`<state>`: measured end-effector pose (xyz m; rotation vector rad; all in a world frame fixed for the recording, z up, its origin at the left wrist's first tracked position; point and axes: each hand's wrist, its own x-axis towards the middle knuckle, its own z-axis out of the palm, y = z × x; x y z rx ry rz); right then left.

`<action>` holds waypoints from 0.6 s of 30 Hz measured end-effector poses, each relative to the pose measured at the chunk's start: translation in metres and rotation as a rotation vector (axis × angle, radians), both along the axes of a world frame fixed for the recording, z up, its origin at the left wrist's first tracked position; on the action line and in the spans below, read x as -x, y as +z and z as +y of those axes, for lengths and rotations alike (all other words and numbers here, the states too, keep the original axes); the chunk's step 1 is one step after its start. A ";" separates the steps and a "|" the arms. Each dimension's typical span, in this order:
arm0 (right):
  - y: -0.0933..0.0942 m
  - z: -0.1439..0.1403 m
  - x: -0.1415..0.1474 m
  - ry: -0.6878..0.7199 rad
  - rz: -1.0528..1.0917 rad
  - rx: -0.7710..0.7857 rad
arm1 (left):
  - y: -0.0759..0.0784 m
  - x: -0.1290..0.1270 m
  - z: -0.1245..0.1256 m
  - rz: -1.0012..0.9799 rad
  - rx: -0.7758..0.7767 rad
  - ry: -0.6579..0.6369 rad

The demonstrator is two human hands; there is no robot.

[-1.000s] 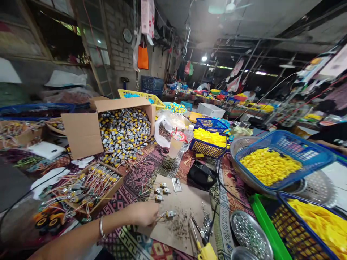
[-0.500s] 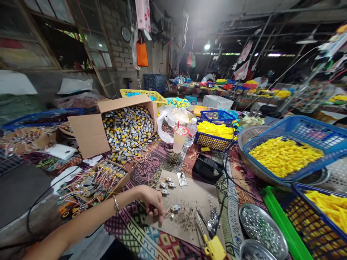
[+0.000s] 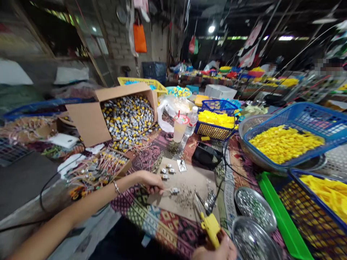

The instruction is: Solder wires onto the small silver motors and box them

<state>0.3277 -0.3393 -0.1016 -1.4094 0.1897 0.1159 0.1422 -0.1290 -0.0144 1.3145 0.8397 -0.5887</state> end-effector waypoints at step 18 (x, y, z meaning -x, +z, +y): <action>0.028 -0.005 0.026 0.090 -0.144 0.029 | 0.001 0.007 -0.019 -0.024 -0.606 -0.285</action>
